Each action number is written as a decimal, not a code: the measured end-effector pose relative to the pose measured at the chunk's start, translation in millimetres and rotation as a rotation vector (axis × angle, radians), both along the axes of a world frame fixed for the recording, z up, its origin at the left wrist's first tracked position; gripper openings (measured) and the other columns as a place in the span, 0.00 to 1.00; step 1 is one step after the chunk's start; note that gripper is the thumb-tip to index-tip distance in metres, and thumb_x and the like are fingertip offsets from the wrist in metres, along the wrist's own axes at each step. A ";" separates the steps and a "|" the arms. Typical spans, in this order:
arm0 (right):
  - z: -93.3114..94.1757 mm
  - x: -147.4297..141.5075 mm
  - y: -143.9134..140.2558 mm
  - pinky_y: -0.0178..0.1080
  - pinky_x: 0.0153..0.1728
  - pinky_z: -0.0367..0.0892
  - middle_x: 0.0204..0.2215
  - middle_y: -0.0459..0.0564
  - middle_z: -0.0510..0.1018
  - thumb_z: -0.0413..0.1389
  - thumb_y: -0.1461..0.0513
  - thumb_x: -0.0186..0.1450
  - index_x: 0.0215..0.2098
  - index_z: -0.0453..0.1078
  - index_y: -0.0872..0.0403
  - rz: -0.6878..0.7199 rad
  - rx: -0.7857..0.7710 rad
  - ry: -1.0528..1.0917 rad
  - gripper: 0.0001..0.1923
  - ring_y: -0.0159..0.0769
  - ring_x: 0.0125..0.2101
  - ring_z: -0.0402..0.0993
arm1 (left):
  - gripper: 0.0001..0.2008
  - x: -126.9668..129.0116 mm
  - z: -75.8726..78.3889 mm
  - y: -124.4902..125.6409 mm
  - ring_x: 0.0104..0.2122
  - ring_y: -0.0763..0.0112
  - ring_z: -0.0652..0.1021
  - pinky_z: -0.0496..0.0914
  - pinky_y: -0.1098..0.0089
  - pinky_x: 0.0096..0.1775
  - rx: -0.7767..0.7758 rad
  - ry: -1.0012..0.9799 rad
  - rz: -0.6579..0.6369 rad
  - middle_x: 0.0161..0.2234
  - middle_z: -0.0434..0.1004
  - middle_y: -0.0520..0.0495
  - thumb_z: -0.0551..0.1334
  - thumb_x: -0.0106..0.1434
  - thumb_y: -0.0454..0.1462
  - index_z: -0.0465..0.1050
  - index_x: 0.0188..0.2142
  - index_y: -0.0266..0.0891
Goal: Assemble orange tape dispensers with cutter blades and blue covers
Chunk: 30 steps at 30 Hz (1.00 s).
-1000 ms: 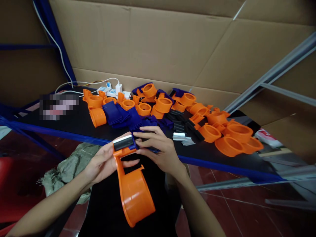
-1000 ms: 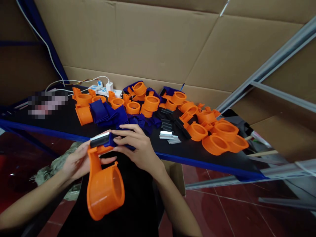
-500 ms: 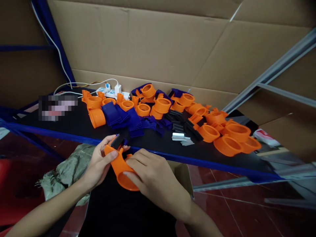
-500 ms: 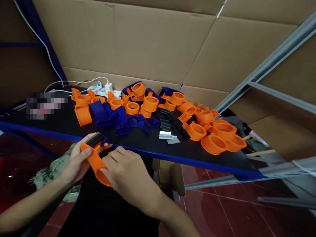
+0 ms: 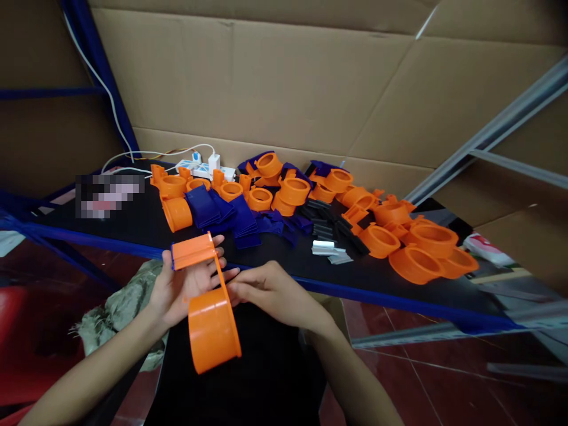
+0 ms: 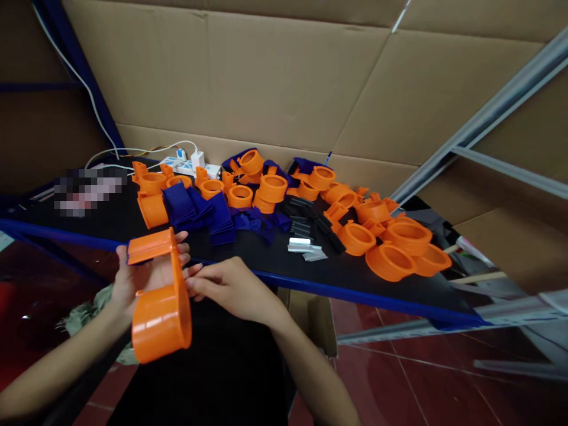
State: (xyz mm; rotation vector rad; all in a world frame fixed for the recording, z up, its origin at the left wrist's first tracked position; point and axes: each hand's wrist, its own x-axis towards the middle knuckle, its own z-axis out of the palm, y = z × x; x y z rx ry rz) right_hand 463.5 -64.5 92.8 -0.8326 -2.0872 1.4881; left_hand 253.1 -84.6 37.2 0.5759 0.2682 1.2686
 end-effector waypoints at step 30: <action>18.3 -6.0 90.3 0.48 0.54 0.66 0.49 0.58 0.77 0.46 0.69 0.70 0.55 0.72 0.58 -0.726 0.980 -0.309 0.20 0.46 0.50 0.73 | 0.16 15.9 -11.7 5.8 0.53 0.48 0.78 0.74 0.51 0.51 -0.100 0.274 0.122 0.53 0.79 0.34 0.65 0.65 0.43 0.74 0.49 0.37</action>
